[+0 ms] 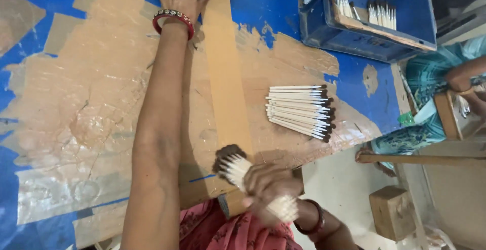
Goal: Wrapping small bundles of paintbrushes in brown paper and securing them with adhesive tape.
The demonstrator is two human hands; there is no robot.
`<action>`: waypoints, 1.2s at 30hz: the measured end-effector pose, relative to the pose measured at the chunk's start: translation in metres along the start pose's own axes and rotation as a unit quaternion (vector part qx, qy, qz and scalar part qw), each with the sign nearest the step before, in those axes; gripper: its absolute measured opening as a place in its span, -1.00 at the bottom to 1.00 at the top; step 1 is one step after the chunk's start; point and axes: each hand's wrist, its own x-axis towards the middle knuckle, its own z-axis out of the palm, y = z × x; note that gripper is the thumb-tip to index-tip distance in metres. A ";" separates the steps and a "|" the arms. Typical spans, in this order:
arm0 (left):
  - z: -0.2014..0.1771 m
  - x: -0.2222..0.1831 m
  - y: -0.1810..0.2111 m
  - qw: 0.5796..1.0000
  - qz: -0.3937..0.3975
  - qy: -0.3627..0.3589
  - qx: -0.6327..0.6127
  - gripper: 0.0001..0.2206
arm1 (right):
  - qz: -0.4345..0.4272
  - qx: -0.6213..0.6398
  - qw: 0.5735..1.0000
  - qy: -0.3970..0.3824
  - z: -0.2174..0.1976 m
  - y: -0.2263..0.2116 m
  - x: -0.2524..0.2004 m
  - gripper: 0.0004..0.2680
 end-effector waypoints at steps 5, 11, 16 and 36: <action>-0.004 0.006 0.002 0.994 0.057 0.087 -0.016 -0.31 | -0.098 0.051 0.982 -0.154 -0.002 0.011 0.075 -0.79; -0.006 0.005 0.005 0.999 0.021 0.044 -0.007 -0.33 | 0.022 -0.001 0.997 -0.073 0.004 0.051 0.106 -0.70; -0.016 0.007 0.011 0.999 0.021 0.041 -0.021 -0.25 | -0.019 0.023 0.981 -0.190 -0.019 0.093 0.165 -0.85; -0.013 0.013 0.011 1.000 0.000 0.010 -0.019 -0.24 | -0.106 -0.186 0.975 0.064 -0.030 0.205 0.333 -0.86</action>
